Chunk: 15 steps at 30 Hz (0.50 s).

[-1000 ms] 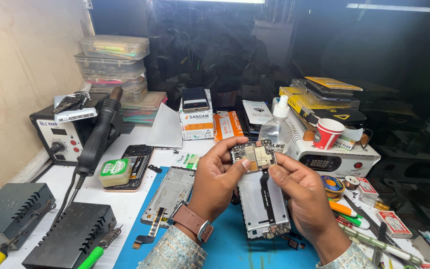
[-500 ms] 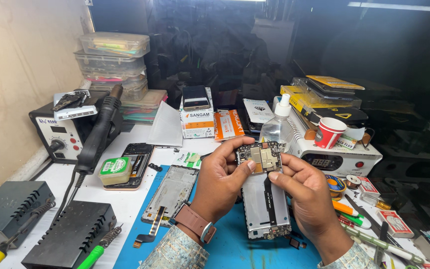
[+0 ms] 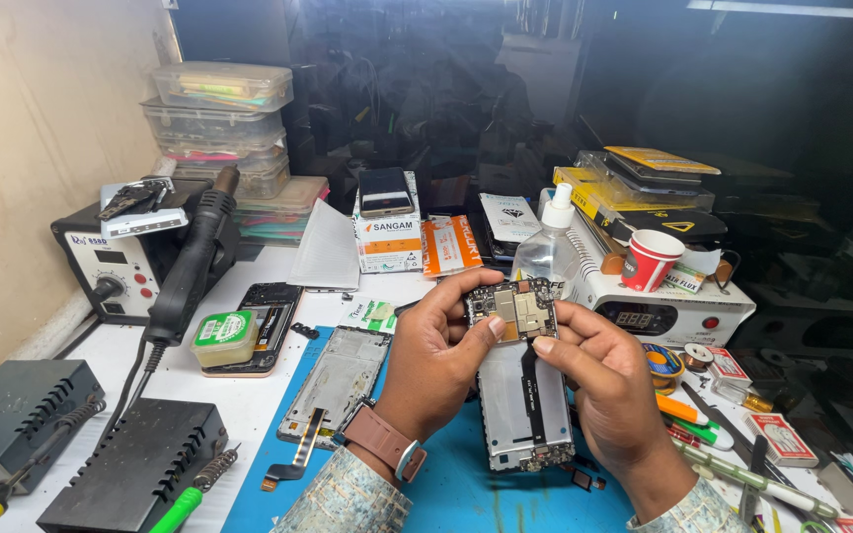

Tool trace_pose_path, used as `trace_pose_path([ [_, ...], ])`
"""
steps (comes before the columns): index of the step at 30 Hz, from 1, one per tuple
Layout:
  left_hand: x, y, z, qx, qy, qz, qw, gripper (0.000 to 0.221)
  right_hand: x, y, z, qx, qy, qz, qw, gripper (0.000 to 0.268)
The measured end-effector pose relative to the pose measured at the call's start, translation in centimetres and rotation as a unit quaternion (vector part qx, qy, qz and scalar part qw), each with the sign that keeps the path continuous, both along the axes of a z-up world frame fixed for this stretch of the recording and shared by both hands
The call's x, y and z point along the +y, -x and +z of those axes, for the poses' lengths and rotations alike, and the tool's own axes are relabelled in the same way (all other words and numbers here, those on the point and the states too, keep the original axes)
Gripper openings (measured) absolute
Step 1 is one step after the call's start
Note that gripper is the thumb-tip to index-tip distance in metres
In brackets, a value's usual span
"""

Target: The person disassembles and reassembles a mobile phone using a screwdriver, handling a circuit board and various internal components on a repair bench.

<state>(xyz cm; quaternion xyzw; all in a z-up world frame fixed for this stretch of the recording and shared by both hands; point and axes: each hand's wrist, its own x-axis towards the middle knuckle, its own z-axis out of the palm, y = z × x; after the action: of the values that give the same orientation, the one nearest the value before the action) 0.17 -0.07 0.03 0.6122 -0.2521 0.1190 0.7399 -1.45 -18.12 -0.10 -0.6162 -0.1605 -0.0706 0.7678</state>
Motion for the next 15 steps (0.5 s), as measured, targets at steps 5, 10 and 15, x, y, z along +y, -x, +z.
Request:
trace_pose_path([
  [5, -0.01, -0.01, -0.08, 0.008, -0.004, -0.004, 1.000, 0.043, 0.28, -0.06, 0.08, 0.011, 0.003, -0.014, 1.000, 0.037],
  [10, 0.05, 0.02, -0.06, 0.011, -0.001, -0.009, 1.000, 0.043, 0.21, -0.13, 0.06, 0.012, 0.002, -0.010, 1.000, 0.038],
  [15, 0.13, -0.08, -0.11, 0.013, -0.002, -0.007, 1.000, 0.043, 0.06, -0.14, -0.04, 0.007, -0.017, 0.013, 1.000, 0.039],
])
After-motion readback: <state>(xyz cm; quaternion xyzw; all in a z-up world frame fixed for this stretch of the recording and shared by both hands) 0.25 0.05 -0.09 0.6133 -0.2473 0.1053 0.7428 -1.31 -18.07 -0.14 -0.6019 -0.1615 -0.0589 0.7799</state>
